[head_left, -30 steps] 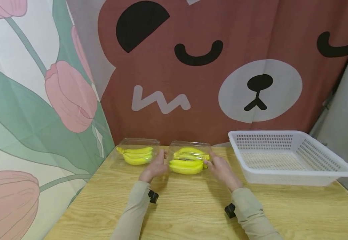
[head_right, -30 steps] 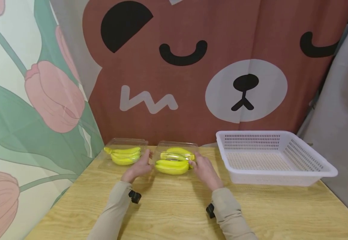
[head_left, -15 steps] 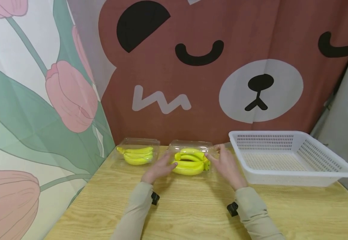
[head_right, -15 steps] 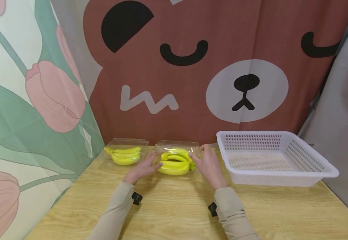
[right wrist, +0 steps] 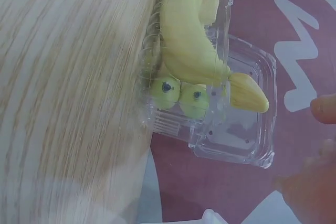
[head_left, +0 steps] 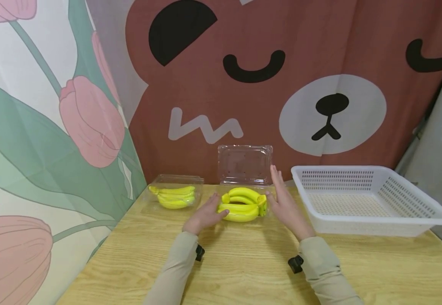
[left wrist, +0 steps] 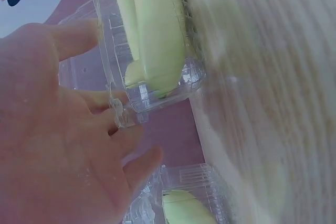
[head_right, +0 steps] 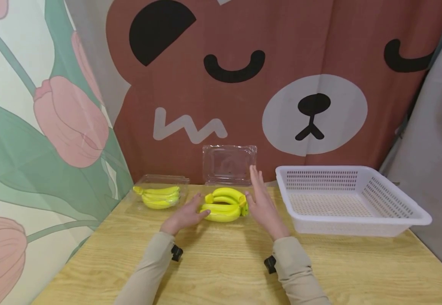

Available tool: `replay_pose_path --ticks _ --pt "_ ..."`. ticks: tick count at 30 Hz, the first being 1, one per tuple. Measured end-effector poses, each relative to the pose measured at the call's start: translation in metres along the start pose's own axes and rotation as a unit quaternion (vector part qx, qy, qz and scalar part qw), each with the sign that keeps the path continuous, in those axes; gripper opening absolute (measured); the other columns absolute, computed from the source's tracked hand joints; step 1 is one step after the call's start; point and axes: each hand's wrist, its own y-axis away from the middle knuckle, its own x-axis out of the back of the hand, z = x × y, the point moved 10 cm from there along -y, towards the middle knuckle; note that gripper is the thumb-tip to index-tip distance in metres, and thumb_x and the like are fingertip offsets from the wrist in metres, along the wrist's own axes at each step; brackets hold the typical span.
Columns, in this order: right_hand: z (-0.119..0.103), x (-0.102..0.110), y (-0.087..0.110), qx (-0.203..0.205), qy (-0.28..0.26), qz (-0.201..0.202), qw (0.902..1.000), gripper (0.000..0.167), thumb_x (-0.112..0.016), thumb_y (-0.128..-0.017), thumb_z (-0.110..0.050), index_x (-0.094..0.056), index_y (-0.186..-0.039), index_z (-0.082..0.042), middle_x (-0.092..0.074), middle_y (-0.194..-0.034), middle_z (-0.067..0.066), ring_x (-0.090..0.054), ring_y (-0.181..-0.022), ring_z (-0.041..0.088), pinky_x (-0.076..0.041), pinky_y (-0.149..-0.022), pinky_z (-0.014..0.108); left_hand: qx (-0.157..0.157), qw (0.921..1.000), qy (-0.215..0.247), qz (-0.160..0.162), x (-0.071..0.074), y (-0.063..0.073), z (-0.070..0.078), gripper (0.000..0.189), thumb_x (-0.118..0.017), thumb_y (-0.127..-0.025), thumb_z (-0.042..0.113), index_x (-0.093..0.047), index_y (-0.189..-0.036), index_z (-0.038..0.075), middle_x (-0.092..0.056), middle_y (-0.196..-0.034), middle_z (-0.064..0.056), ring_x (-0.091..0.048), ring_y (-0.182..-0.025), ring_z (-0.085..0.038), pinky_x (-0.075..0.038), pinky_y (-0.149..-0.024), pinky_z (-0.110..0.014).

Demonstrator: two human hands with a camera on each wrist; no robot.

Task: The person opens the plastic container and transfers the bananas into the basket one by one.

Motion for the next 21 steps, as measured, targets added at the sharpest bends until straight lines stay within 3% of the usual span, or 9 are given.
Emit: replay_pose_path --ticks 5,13,21 --pt "-0.001 0.000 0.001 0.006 0.010 0.002 0.9999 0.071 -0.046 -0.105 -0.015 -0.002 -0.159 -0.029 0.007 -0.163 -0.006 0.010 -0.148 0.021 -0.003 -0.116 0.059 0.007 0.9998 -0.016 -0.004 -0.002 0.000 0.000 0.074 -0.047 -0.103 0.043 -0.017 -0.156 0.001 -0.006 -0.163 -0.015 -0.007 -0.149 -0.030 -0.013 -0.119 -0.047" --pt "0.003 0.000 0.001 -0.026 0.040 -0.010 0.9988 0.063 -0.049 -0.104 -0.031 -0.019 -0.159 -0.021 -0.009 -0.164 0.004 -0.005 -0.149 0.029 -0.012 -0.115 0.061 0.034 0.9987 -0.038 -0.008 -0.003 0.001 -0.002 0.077 -0.043 -0.102 0.052 -0.019 -0.157 0.005 -0.005 -0.164 -0.012 -0.006 -0.149 -0.026 -0.014 -0.119 -0.046" --pt "-0.003 -0.014 -0.009 -0.021 0.069 -0.042 0.9965 0.059 -0.054 -0.103 -0.023 -0.030 -0.155 -0.009 -0.024 -0.160 0.016 -0.022 -0.144 0.040 -0.019 -0.113 0.064 0.045 0.9979 -0.046 -0.010 -0.003 0.003 -0.003 0.077 -0.042 -0.101 0.053 -0.019 -0.157 0.006 -0.004 -0.164 -0.010 -0.007 -0.149 -0.027 -0.015 -0.119 -0.045"
